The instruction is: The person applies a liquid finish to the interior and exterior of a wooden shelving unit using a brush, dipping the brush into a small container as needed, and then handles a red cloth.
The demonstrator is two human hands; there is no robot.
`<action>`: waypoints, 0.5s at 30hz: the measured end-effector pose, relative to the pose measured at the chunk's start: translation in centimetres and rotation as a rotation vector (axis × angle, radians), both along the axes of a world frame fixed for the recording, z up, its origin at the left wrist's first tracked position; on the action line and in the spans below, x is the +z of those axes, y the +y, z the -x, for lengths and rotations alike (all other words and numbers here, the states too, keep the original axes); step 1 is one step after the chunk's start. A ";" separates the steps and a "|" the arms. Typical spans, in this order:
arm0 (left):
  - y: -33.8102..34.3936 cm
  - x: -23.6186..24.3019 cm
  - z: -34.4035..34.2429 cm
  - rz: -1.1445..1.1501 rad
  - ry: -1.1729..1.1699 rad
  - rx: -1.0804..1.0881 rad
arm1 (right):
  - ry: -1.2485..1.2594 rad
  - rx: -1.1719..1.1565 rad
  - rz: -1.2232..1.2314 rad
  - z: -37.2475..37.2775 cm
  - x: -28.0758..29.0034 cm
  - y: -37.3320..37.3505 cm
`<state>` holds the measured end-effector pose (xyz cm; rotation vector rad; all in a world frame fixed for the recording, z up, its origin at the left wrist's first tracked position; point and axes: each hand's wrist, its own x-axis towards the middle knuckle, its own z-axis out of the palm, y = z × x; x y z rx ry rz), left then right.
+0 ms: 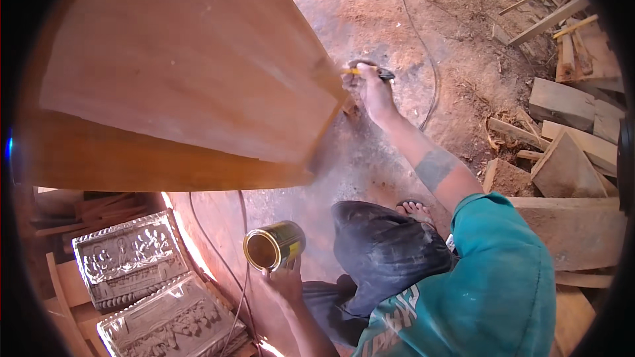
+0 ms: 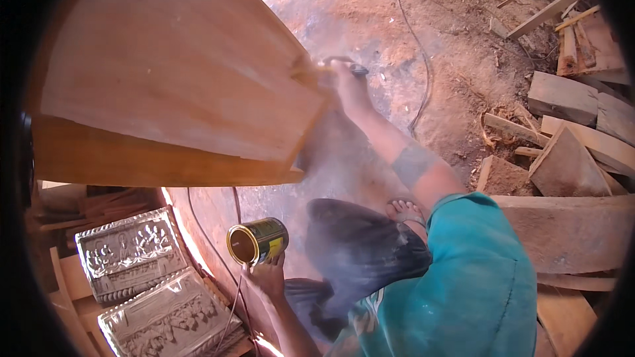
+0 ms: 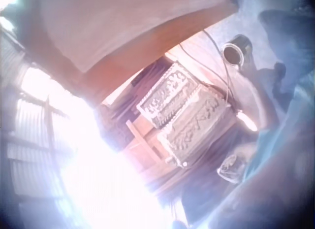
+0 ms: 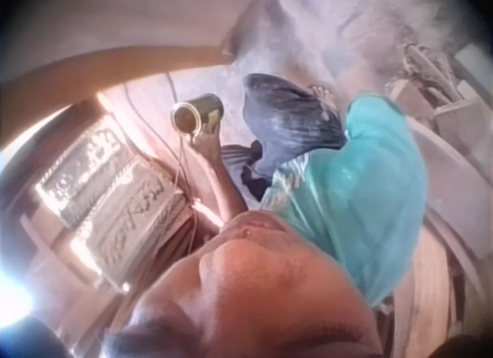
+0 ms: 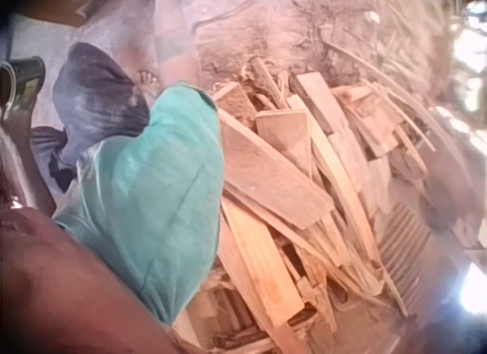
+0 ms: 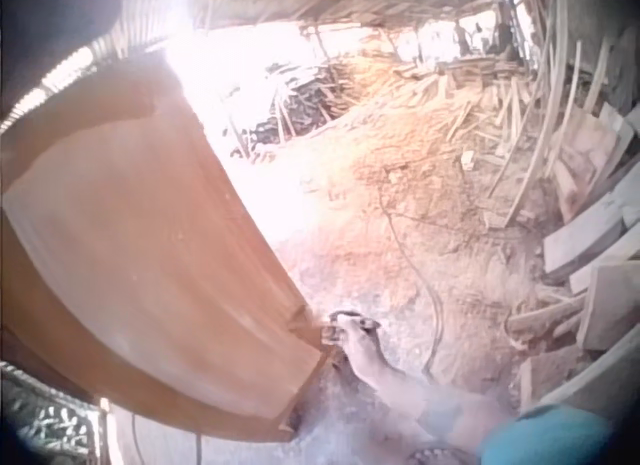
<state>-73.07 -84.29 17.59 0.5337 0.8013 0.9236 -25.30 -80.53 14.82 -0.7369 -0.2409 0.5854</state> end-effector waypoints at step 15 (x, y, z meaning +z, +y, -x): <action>-0.1 -2.0 -3.3 0.032 0.029 -0.152 | -0.295 -0.008 0.386 -0.3 10.9 0.2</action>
